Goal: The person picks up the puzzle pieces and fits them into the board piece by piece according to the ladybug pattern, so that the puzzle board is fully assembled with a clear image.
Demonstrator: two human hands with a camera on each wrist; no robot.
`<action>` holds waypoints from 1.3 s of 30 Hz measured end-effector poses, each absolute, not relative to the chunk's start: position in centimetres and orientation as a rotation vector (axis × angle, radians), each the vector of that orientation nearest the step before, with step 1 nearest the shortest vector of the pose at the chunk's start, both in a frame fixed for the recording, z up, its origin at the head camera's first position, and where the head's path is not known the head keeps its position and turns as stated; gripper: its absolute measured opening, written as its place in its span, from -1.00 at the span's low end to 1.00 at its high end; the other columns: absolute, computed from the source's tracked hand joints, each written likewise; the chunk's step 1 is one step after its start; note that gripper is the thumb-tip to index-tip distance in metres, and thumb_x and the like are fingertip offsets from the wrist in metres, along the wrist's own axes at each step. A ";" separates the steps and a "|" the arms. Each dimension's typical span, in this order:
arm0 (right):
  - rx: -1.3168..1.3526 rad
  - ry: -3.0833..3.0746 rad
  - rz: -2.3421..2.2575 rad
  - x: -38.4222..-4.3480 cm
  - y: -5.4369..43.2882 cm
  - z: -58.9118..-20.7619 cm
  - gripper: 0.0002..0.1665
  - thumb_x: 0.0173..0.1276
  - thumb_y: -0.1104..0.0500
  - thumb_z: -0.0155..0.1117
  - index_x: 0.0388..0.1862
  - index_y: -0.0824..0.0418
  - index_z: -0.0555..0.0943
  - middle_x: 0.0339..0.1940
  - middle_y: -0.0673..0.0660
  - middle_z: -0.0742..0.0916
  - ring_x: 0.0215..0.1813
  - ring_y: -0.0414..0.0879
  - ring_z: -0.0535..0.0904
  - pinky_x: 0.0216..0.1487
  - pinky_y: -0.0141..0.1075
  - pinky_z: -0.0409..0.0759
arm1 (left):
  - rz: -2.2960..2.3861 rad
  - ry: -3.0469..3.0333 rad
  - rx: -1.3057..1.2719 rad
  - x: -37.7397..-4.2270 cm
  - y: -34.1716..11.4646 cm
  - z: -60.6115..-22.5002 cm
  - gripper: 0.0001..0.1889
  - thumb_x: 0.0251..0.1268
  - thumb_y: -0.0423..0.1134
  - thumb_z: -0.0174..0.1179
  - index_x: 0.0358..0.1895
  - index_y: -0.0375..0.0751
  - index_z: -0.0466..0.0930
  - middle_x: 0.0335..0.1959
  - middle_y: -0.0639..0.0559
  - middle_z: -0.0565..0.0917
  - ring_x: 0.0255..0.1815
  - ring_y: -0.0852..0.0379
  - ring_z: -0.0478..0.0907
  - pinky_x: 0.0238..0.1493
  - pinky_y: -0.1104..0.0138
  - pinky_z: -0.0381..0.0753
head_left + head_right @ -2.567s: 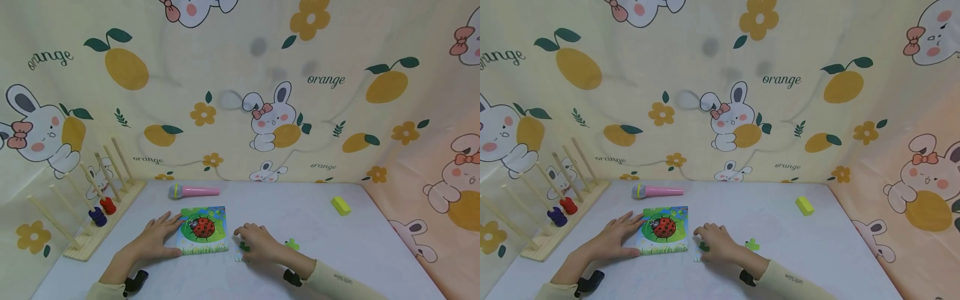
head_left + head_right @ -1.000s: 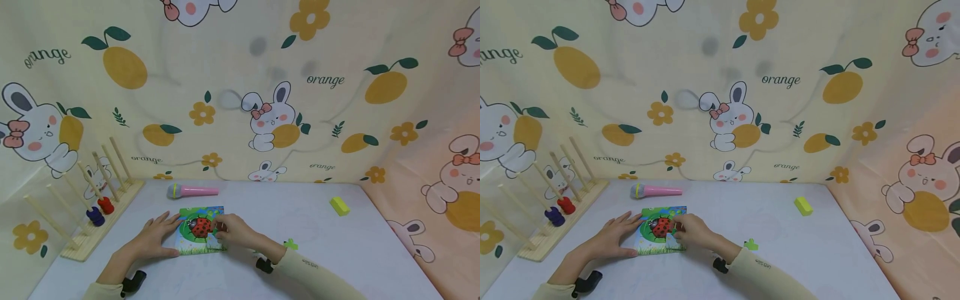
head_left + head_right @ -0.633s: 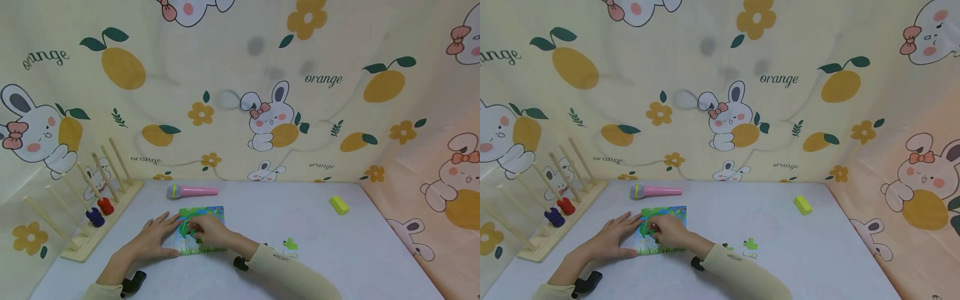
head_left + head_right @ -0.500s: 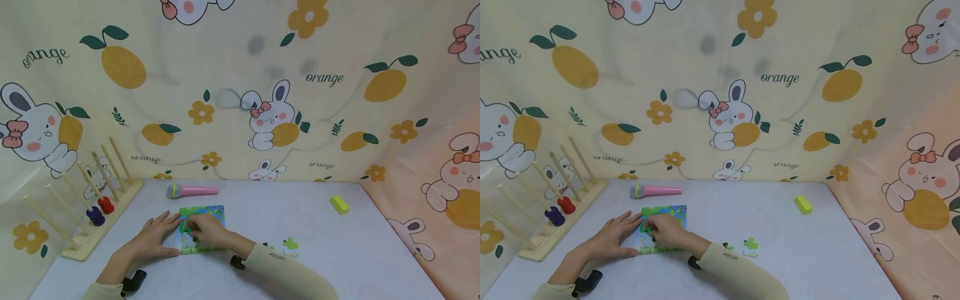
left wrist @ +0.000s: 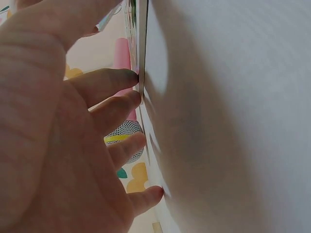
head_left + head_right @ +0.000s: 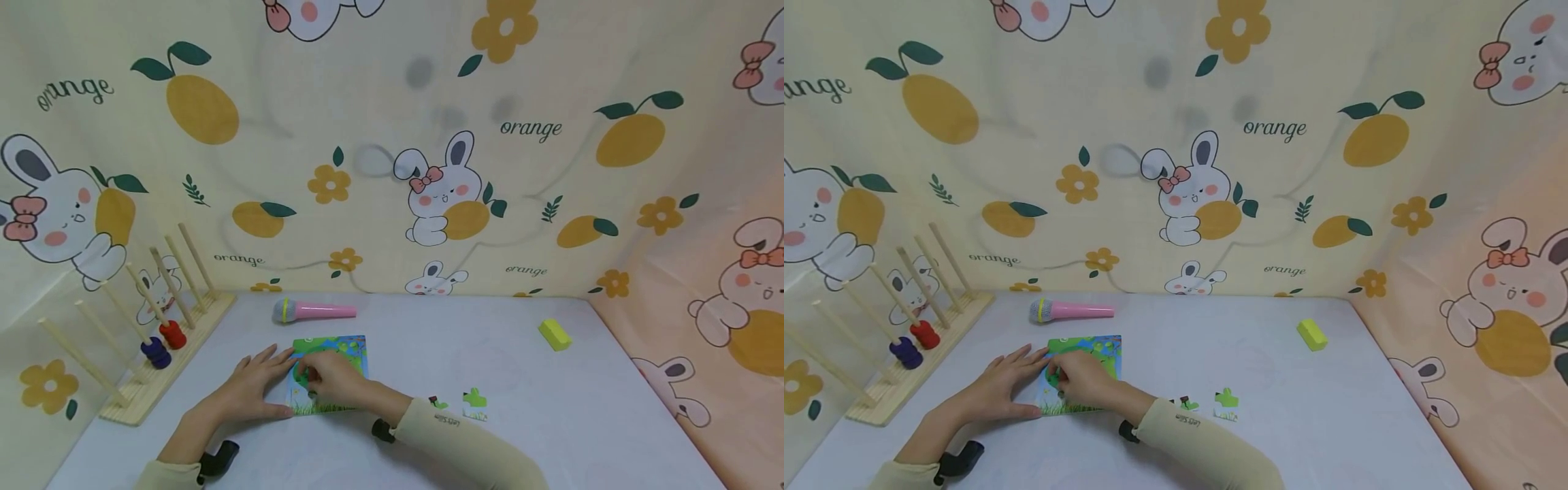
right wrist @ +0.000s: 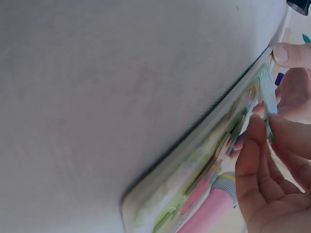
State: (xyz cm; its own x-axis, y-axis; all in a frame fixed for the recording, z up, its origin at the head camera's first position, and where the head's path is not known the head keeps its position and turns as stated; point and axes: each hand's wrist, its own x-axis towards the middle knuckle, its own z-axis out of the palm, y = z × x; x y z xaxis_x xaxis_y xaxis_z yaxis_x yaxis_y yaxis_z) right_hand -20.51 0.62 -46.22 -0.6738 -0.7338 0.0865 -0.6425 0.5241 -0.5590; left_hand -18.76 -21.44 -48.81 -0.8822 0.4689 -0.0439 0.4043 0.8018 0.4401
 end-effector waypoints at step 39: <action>-1.078 2.779 -0.402 -19.7 -0.5 -46.0 -0.56 0.07 0.04 0.64 -0.12 0.19 0.71 -0.33 -0.08 0.67 -0.26 -0.30 0.50 -0.18 -0.47 0.50 | 0.636 2.834 0.722 -18.5 -21.2 -48.4 0.03 -0.07 0.31 0.46 0.44 -0.24 0.38 0.52 -0.19 0.28 0.52 -0.44 0.01 0.23 -0.56 -0.07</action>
